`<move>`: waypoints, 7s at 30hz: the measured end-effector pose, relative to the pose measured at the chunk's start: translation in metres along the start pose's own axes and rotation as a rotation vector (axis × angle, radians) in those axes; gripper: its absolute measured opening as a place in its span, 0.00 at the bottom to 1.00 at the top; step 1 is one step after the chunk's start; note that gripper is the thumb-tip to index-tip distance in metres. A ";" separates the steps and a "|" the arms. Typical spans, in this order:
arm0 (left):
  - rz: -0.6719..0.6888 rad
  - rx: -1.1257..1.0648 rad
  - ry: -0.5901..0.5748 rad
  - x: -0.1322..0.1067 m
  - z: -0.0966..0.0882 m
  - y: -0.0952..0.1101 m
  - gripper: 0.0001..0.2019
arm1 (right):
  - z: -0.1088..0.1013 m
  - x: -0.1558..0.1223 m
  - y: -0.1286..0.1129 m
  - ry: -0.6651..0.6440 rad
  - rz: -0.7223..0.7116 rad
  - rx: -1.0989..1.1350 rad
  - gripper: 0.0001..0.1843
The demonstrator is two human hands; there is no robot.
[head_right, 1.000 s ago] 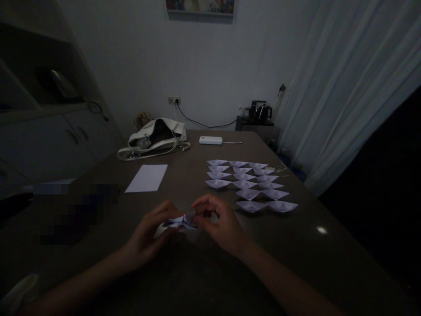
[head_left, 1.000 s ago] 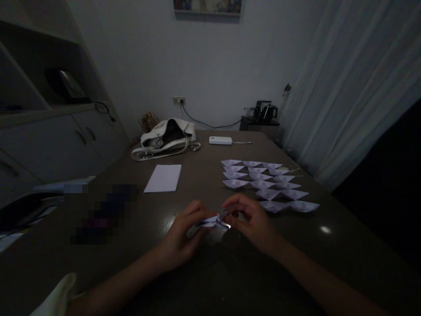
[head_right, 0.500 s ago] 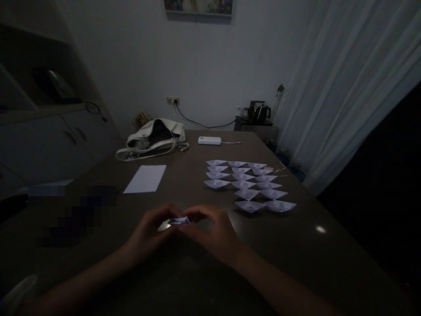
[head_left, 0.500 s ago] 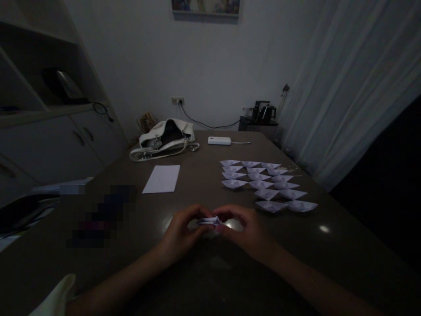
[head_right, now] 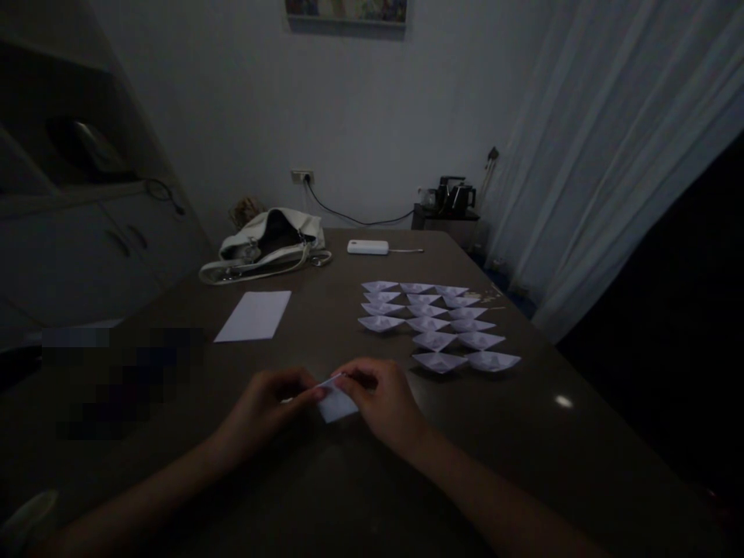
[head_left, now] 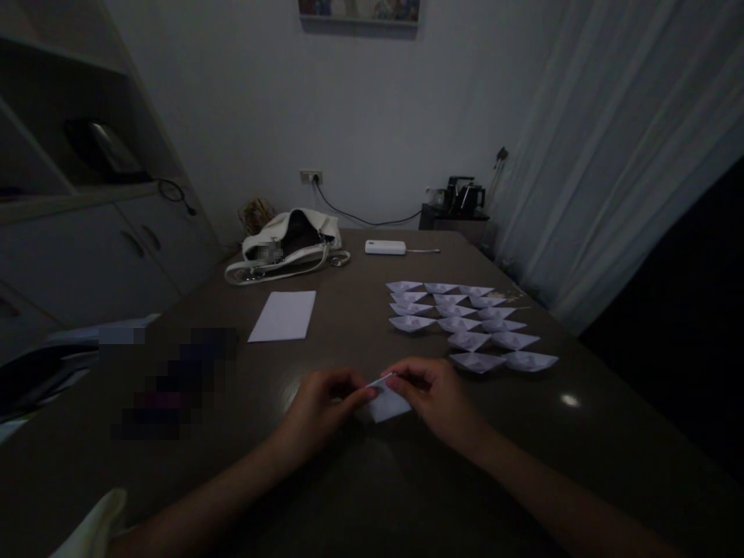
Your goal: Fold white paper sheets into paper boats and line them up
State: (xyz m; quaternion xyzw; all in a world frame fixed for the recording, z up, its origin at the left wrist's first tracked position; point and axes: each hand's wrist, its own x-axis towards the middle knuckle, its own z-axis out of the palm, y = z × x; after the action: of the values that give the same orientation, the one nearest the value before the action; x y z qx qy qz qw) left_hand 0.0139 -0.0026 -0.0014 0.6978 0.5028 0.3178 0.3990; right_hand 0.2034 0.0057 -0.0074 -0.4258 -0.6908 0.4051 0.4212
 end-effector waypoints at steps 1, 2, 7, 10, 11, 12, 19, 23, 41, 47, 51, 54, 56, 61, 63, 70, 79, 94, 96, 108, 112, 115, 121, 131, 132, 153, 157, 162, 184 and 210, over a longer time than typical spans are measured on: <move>-0.013 -0.011 0.003 0.000 0.001 0.000 0.13 | 0.001 0.000 0.000 -0.007 0.006 0.006 0.07; -0.023 -0.025 0.009 -0.001 0.002 0.001 0.13 | 0.001 0.000 0.000 -0.016 0.013 0.011 0.07; -0.062 -0.101 0.023 -0.003 0.006 0.002 0.15 | 0.001 0.002 0.001 -0.053 0.042 0.039 0.07; -0.108 -0.182 -0.001 -0.001 0.006 0.000 0.16 | 0.000 0.003 0.005 -0.064 0.061 0.080 0.06; -0.120 -0.203 -0.022 0.000 0.006 -0.001 0.16 | 0.000 0.004 0.006 -0.066 0.068 0.093 0.06; -0.123 -0.218 -0.050 0.001 0.006 -0.002 0.16 | -0.001 0.004 0.008 -0.067 0.075 0.108 0.06; -0.134 -0.285 0.016 0.003 0.005 -0.005 0.18 | 0.002 0.004 0.016 -0.045 0.161 0.214 0.15; -0.139 -0.317 0.129 0.003 0.004 -0.003 0.18 | 0.003 0.003 0.017 -0.087 0.171 0.161 0.13; -0.118 -0.414 -0.170 0.005 0.005 -0.005 0.18 | -0.008 0.002 -0.002 -0.279 0.021 -0.027 0.06; -0.156 -0.476 -0.011 0.009 0.006 -0.012 0.20 | 0.002 -0.001 0.007 -0.246 0.113 0.090 0.07; -0.125 -0.434 0.080 0.008 0.006 -0.015 0.20 | 0.014 -0.004 0.014 -0.344 0.284 0.295 0.12; -0.075 -0.361 0.116 0.004 0.008 -0.014 0.19 | 0.019 -0.004 0.014 -0.336 0.309 0.324 0.14; -0.036 -0.310 0.143 0.002 0.011 -0.012 0.18 | 0.020 -0.003 0.013 -0.333 0.299 0.339 0.16; 0.065 -0.177 0.160 0.000 0.010 -0.010 0.14 | 0.011 0.000 0.011 -0.375 0.258 0.236 0.17; 0.216 -0.012 0.162 -0.002 0.005 -0.013 0.11 | 0.003 0.001 0.007 -0.307 0.106 0.067 0.12; 0.591 0.493 -0.079 -0.007 -0.005 -0.022 0.07 | -0.019 0.003 0.003 -0.454 -0.389 -0.343 0.07; 0.544 0.352 -0.463 -0.003 -0.019 -0.025 0.05 | -0.016 0.000 0.011 -0.630 -0.453 -0.581 0.08; 0.499 0.603 -0.371 -0.018 -0.025 -0.022 0.12 | -0.015 -0.006 0.008 -0.617 -0.560 -0.828 0.13; 0.564 0.722 -0.358 -0.023 -0.021 -0.021 0.13 | -0.012 -0.009 0.009 -0.607 -0.595 -0.884 0.13; 0.383 0.526 -0.137 -0.022 -0.003 -0.035 0.08 | -0.010 -0.008 0.010 -0.452 -0.302 -0.697 0.08; 0.170 0.445 -0.136 -0.018 -0.006 -0.023 0.09 | -0.004 -0.008 0.011 -0.339 -0.148 -0.574 0.07; 0.036 0.424 -0.128 -0.014 -0.008 -0.014 0.08 | 0.002 -0.007 0.013 -0.246 -0.013 -0.551 0.05; -0.028 0.401 -0.149 -0.010 -0.010 -0.007 0.09 | 0.006 -0.005 0.011 -0.267 0.016 -0.625 0.05; -0.054 0.534 -0.130 -0.012 -0.010 -0.013 0.09 | 0.007 -0.004 0.000 -0.337 -0.013 -0.859 0.09; -0.042 0.541 -0.125 -0.012 -0.011 -0.014 0.08 | 0.007 -0.004 -0.001 -0.339 -0.007 -0.871 0.09; 0.114 0.550 -0.156 -0.021 -0.018 -0.015 0.06 | 0.008 0.001 -0.008 -0.383 -0.005 -0.949 0.10; 0.060 0.573 -0.121 -0.019 -0.014 -0.013 0.06 | 0.008 0.001 -0.009 -0.389 0.000 -0.968 0.11; -0.134 0.502 -0.144 -0.009 -0.017 -0.010 0.06 | 0.007 0.002 -0.008 -0.378 0.019 -0.953 0.11; -0.014 0.644 -0.065 0.006 0.000 -0.015 0.08 | 0.005 -0.005 0.003 -0.299 0.060 -0.835 0.09; 0.198 0.392 -0.087 -0.006 0.006 -0.031 0.09 | -0.006 -0.005 0.007 -0.352 0.029 -0.495 0.16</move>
State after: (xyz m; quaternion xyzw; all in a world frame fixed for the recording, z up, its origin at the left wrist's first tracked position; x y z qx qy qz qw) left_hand 0.0032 -0.0039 -0.0318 0.8210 0.4665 0.2213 0.2436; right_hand 0.2122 0.0039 -0.0130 -0.4489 -0.8246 0.2979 0.1726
